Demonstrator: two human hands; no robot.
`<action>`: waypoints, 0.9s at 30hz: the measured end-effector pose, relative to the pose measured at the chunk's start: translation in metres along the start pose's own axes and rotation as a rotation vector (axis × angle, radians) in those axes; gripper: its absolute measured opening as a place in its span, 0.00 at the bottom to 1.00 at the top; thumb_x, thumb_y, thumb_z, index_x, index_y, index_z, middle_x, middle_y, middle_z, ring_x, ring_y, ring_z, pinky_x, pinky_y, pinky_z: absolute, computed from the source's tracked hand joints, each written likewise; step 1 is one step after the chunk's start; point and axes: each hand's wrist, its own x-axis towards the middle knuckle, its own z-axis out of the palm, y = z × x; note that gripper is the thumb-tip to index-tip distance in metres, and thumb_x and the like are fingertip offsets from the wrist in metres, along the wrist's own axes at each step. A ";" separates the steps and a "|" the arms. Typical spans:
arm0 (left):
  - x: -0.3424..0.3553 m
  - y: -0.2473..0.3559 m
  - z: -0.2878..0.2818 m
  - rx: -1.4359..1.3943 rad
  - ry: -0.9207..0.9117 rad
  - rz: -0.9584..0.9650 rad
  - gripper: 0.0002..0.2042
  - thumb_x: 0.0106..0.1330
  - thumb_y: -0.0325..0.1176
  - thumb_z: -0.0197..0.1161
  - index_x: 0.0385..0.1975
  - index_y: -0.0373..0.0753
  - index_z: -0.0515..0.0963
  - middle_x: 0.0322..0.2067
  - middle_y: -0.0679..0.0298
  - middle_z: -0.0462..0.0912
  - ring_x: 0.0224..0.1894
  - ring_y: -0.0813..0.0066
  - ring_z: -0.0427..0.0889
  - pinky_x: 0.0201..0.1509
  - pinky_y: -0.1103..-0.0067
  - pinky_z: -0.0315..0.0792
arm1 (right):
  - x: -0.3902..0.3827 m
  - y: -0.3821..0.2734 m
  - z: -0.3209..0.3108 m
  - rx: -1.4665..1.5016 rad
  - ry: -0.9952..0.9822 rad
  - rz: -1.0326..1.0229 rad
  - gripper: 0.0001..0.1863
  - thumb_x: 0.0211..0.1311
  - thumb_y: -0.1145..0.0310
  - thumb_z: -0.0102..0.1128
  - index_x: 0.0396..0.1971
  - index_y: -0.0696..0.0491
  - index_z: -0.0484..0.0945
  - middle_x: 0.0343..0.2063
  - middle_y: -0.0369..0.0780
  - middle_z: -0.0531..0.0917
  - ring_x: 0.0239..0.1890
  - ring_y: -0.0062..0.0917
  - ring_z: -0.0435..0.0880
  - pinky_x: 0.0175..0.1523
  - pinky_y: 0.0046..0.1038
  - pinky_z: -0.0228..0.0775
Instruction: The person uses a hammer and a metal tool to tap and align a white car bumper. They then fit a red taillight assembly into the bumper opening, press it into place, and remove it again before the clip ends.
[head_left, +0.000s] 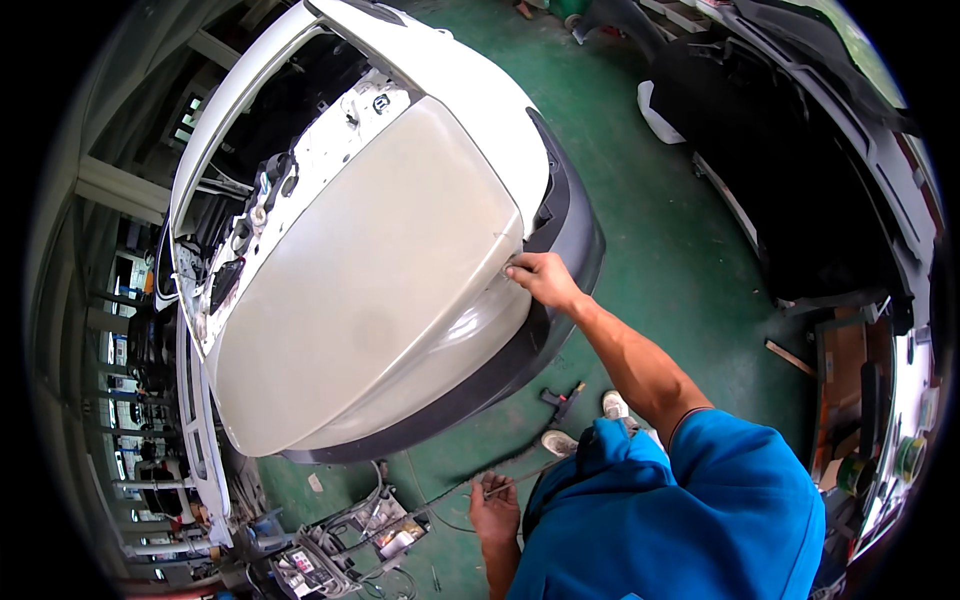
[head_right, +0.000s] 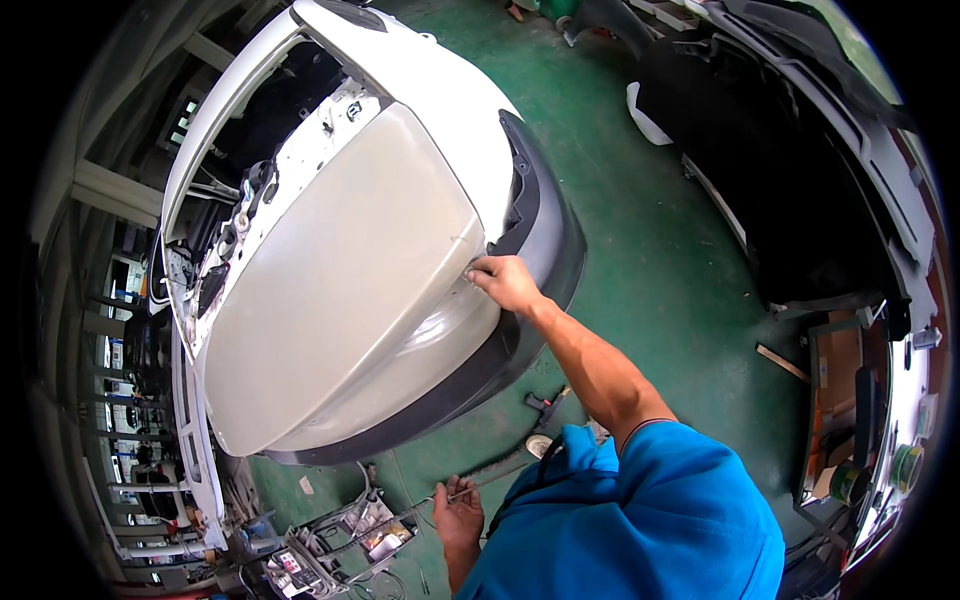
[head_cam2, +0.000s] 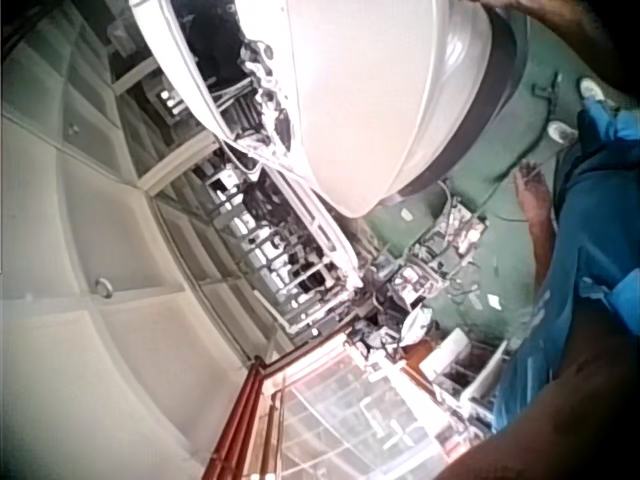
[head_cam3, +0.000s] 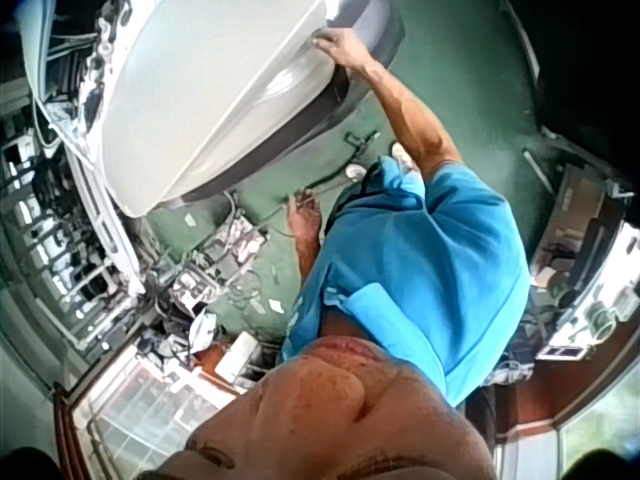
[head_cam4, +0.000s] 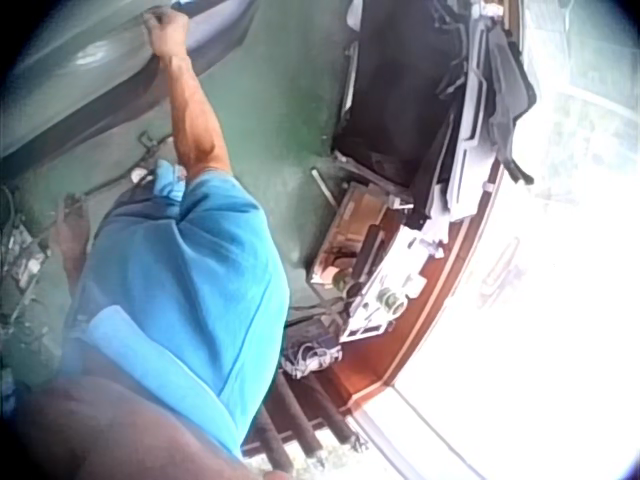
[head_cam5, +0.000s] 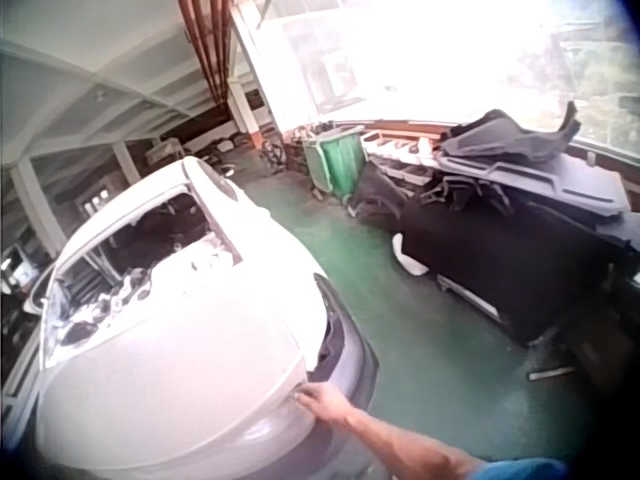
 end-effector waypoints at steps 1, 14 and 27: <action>-0.001 -0.002 0.001 -0.005 0.008 -0.008 0.19 0.75 0.49 0.58 0.46 0.35 0.78 0.40 0.60 0.83 0.46 0.65 0.82 0.53 0.73 0.79 | -0.001 -0.004 0.000 -0.213 0.058 -0.210 0.09 0.64 0.64 0.63 0.37 0.54 0.85 0.22 0.42 0.82 0.24 0.38 0.82 0.29 0.39 0.71; 0.003 -0.002 0.012 0.015 0.007 -0.025 0.19 0.75 0.48 0.59 0.46 0.36 0.78 0.40 0.59 0.84 0.45 0.66 0.84 0.50 0.75 0.82 | -0.033 0.018 -0.022 0.887 -0.123 0.626 0.17 0.67 0.58 0.65 0.41 0.59 0.81 0.30 0.42 0.84 0.20 0.21 0.76 0.20 0.26 0.62; -0.022 -0.017 -0.005 -0.063 0.093 0.009 0.19 0.75 0.48 0.58 0.46 0.34 0.77 0.41 0.59 0.82 0.47 0.64 0.82 0.56 0.73 0.77 | 0.004 0.001 0.013 0.362 -0.148 0.348 0.14 0.69 0.65 0.62 0.38 0.63 0.84 0.18 0.33 0.75 0.19 0.18 0.70 0.25 0.27 0.65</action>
